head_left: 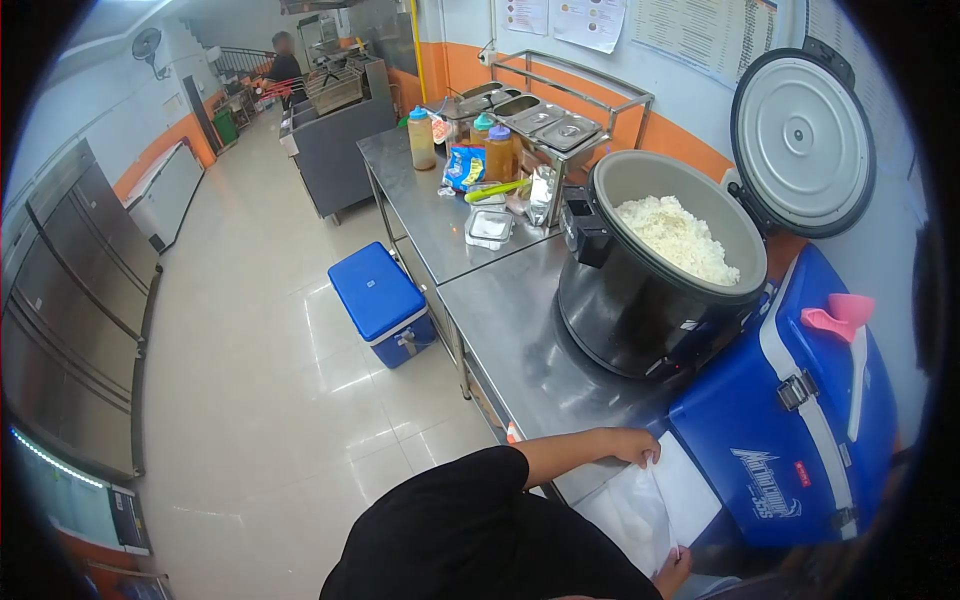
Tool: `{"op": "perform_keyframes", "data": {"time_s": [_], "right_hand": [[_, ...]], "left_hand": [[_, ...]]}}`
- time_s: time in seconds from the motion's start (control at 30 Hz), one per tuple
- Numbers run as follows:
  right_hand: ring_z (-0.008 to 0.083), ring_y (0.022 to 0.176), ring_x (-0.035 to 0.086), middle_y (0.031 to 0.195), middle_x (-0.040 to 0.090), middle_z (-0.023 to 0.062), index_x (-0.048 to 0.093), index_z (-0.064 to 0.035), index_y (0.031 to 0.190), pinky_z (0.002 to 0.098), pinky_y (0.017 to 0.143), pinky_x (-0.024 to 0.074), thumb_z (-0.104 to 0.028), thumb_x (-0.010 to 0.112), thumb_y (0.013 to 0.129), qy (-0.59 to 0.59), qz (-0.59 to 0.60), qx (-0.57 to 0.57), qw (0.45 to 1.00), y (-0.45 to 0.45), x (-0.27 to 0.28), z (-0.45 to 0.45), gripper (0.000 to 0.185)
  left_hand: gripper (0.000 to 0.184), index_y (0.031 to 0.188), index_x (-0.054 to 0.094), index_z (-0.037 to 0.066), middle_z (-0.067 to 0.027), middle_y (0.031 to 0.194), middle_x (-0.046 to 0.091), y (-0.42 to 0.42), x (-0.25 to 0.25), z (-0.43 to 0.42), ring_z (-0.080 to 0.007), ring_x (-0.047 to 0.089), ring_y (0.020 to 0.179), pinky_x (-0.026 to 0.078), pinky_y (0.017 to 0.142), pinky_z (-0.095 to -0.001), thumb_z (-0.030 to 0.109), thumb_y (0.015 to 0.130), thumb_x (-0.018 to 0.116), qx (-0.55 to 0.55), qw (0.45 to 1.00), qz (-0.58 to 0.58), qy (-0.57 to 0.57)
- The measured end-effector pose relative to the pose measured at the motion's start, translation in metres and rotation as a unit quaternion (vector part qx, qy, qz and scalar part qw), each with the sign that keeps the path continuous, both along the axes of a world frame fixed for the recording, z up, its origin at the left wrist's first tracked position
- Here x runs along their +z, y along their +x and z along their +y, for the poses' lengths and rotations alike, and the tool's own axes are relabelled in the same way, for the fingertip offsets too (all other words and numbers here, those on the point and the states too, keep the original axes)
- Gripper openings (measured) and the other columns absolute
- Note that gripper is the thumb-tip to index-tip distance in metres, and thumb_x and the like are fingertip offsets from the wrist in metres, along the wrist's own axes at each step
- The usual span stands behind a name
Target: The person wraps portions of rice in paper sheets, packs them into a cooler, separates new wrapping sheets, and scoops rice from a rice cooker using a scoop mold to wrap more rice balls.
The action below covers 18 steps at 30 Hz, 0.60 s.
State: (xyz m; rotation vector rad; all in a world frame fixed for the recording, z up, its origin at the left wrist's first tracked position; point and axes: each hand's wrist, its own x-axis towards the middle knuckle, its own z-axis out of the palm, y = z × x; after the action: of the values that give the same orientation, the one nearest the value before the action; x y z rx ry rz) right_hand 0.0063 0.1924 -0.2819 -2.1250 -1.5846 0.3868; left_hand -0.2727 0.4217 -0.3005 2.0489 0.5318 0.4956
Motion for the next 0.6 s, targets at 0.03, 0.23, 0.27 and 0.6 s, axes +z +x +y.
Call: {"op": "perform_keyframes", "data": {"time_s": [0.03,0.23,0.27,0.6], "right_hand": [[0.0371,0.084,0.054,0.091,0.059,0.0186,0.062,-0.008,0.104,0.0446,0.078,0.0422,-0.029,0.054,0.088,-0.012,-0.013,-0.006,1.0,-0.003,0.003,0.001,0.027],[0.0358,0.082,0.057,0.089,0.06,0.0134,0.063,-0.0109,0.098,0.0448,0.072,0.0443,-0.018,0.059,0.074,0.219,-0.175,0.137,0.95,-0.015,0.01,0.007,0.026],[0.0358,0.082,0.057,0.089,0.06,0.0134,0.063,-0.0109,0.098,0.0448,0.072,0.0443,-0.018,0.059,0.074,0.223,-0.173,0.133,0.95,-0.01,0.003,0.009,0.026],[0.0319,0.096,0.047,0.098,0.053,0.0113,0.054,-0.0088,0.093,0.042,0.083,0.0347,-0.025,0.06,0.071,0.017,-0.019,0.252,0.967,0.021,-0.089,0.01,0.028]], "left_hand": [[0.027,0.098,0.06,0.004,-0.0101,0.081,0.059,-0.001,0.0,0.001,-0.0248,0.059,0.079,0.045,0.07,-0.0365,0.008,0.073,0.066,0.014,1.0,0.015,-0.011],[0.031,0.099,0.056,0.012,-0.0059,0.094,0.054,0.011,0.009,-0.037,-0.0248,0.051,0.098,0.037,0.081,-0.0421,0.017,0.071,0.067,0.085,0.965,-0.052,0.242],[0.033,0.098,0.053,0.013,-0.0048,0.097,0.052,0.014,0.008,-0.046,-0.0247,0.048,0.102,0.035,0.082,-0.0427,0.022,0.07,0.068,0.001,0.966,-0.071,0.248],[0.048,0.103,0.048,0.011,-0.0098,0.106,0.048,-0.002,-0.008,-0.091,-0.0272,0.044,0.11,0.031,0.09,-0.0417,0.032,0.066,0.073,-0.078,0.971,-0.02,0.224]]}}
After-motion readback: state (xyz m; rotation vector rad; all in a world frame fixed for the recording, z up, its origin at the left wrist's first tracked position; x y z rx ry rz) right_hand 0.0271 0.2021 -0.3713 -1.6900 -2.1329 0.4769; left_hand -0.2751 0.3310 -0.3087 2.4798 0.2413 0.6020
